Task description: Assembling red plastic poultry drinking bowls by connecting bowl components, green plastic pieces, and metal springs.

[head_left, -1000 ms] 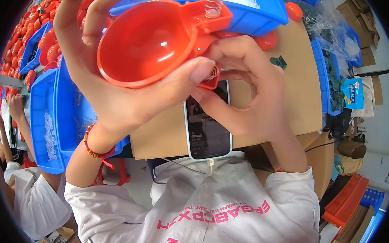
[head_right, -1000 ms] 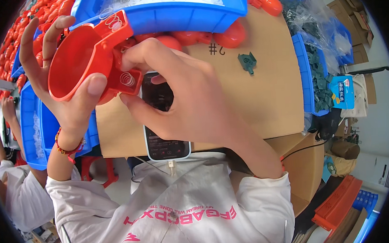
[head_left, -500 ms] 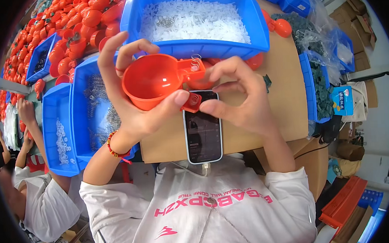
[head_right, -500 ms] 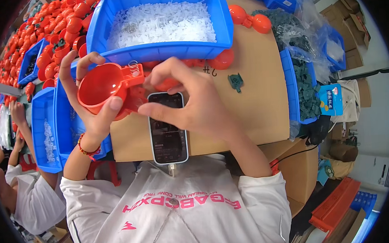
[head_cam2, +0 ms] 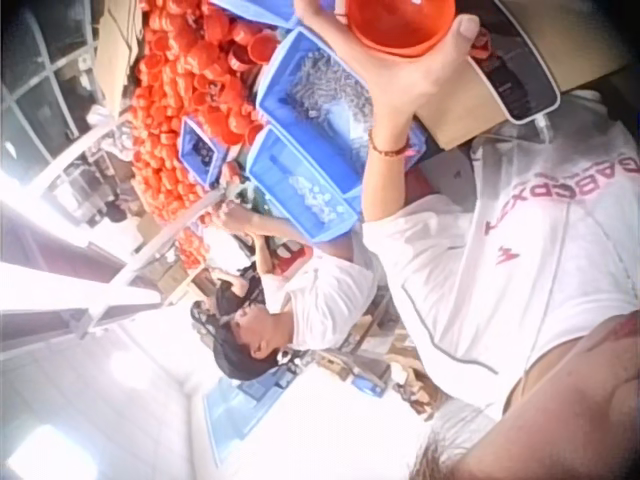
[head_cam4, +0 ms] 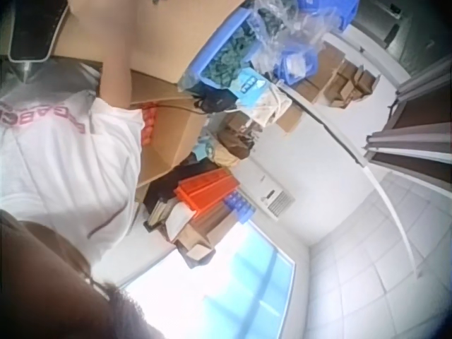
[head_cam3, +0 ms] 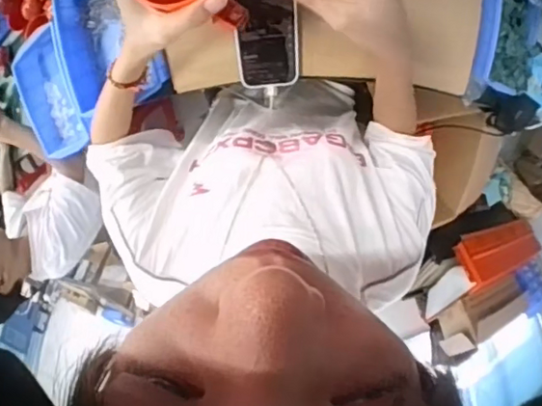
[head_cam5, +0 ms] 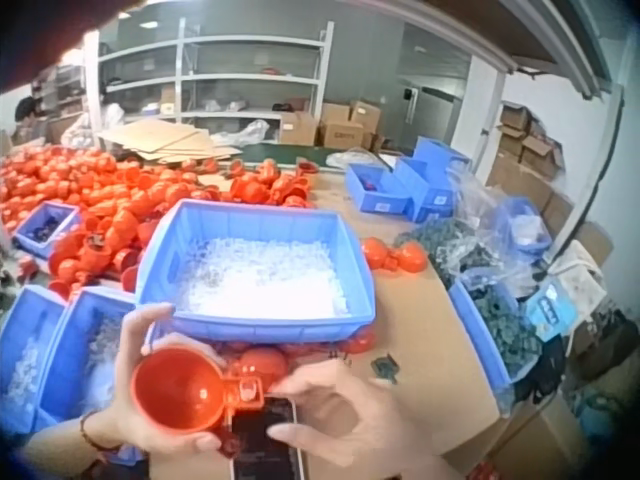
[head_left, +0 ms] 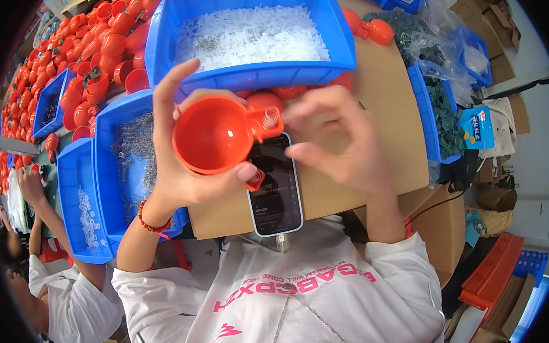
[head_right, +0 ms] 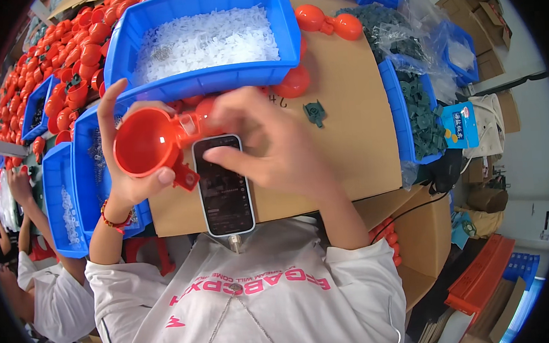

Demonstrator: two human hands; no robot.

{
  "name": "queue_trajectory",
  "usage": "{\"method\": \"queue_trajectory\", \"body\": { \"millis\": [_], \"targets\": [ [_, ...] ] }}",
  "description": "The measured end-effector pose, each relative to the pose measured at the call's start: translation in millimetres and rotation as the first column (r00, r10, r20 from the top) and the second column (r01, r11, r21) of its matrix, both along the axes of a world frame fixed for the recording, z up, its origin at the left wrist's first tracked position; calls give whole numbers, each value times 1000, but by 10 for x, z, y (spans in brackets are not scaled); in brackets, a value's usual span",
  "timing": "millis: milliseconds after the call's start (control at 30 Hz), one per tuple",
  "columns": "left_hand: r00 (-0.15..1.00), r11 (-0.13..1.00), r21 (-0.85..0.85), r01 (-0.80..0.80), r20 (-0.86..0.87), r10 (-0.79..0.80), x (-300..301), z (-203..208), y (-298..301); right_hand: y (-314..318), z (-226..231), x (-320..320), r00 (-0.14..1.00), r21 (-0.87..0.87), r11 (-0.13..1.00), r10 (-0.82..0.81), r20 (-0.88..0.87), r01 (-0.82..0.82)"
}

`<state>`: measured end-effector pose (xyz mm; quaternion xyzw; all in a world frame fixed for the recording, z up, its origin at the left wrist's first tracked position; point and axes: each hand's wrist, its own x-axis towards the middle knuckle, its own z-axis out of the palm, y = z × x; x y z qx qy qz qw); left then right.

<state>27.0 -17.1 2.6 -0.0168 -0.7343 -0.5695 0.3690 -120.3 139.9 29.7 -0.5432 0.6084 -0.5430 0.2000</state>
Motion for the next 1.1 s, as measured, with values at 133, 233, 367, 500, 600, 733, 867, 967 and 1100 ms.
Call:
{"method": "queue_trajectory", "body": {
  "millis": [133, 233, 367, 500, 600, 733, 867, 967, 1100],
  "targets": [
    [992, 991, 34, -126, 10, 126, -28, 86, -26, 382, -93, -378, 765, 221, 733, -606, -216, 643],
    [986, 985, 39, -167, 22, 167, 4, 77, -31, 460, -432, -587, 618, 267, 589, -545, -566, 763],
    [985, 984, 47, -170, 13, 169, 17, 86, -33, 509, -624, -522, 676, 256, 661, -519, -522, 705],
    [981, 979, 72, -192, -17, 194, 44, 97, -79, 549, -733, -460, 648, 166, 727, -454, -612, 666],
    [975, 972, 76, -222, 17, 221, 3, 113, -58, 609, -821, -448, 599, 77, 801, -375, -707, 593],
    [947, 948, 30, -317, 57, 315, 81, 98, -43, 725, -473, -527, 671, 144, 895, -203, -713, 423],
    [940, 941, -21, -337, 43, 337, 78, 86, -73, 1224, -232, -1358, 408, -124, 481, -832, -376, 868],
    [945, 945, -26, -326, 25, 326, 57, 85, -88, 1936, -404, -2102, 249, 21, 362, -597, -763, 932],
    [942, 942, 4, -335, 9, 335, 59, 111, -63, 2119, -763, -2406, 291, 209, 211, -515, -806, 955]
  ]
}}
